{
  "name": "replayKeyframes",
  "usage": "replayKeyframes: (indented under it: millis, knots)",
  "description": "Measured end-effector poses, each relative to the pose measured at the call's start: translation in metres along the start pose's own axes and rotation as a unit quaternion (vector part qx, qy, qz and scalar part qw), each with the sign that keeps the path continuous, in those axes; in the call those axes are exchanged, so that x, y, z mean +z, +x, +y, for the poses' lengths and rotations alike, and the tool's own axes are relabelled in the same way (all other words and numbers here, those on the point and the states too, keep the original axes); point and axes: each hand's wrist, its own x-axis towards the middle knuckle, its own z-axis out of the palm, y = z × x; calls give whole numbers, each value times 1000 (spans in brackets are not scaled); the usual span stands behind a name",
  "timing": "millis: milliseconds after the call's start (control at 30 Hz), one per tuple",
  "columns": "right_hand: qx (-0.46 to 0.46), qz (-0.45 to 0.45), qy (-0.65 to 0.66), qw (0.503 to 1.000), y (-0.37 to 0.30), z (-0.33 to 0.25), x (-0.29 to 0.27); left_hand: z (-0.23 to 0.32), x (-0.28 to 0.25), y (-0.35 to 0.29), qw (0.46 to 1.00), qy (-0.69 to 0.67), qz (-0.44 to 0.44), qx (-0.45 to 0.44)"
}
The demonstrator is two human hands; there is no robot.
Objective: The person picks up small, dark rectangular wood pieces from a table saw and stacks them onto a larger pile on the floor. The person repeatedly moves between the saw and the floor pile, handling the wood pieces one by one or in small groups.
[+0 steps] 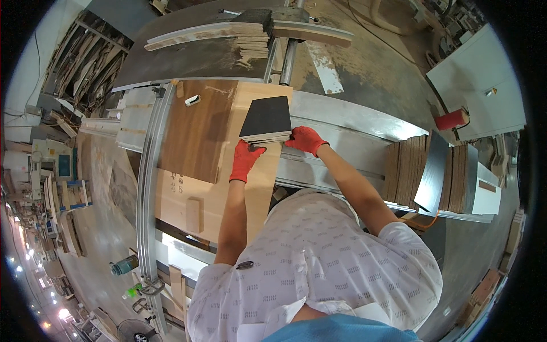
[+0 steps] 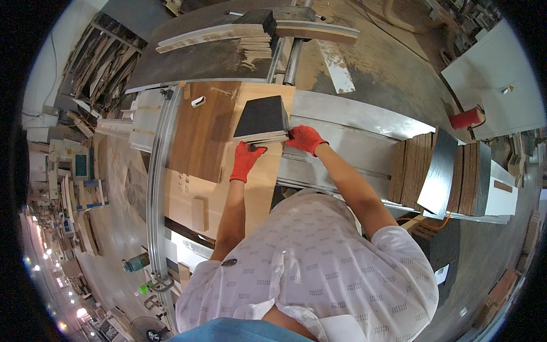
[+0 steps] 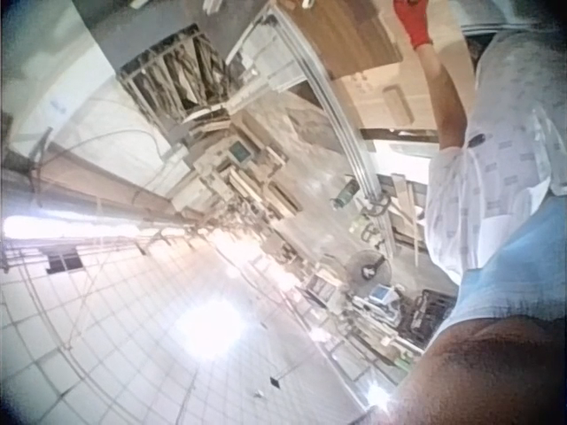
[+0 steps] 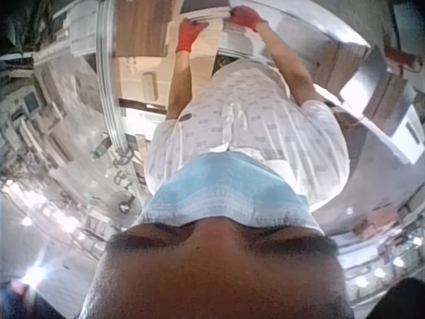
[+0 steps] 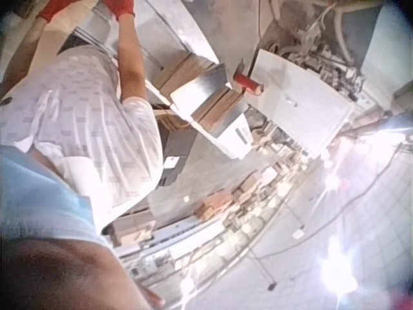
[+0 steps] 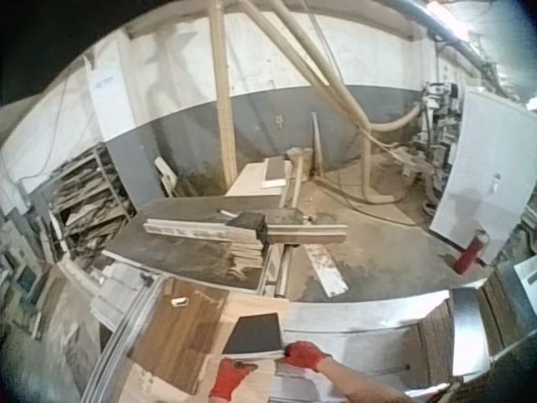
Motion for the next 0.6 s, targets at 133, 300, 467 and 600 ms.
replayKeyframes:
  millis: [133, 300, 467, 600]
  knots:
    - [30, -25, -16, 999, -2, -19, -9, -17, 15, -2, 992, -81, 80, 63]
    - [30, -27, -7, 999, 0, -6, -1, -6, 7, 2, 992, -114, 53, -3]
    - [-34, 30, 1, 999, -3, -4, -2, -9, 2, 2, 991, -129, 40, 4]
    - [15, -1, -25, 1000, -16, -33, -42, 19, -19, -4, 997, -74, 15, -27]
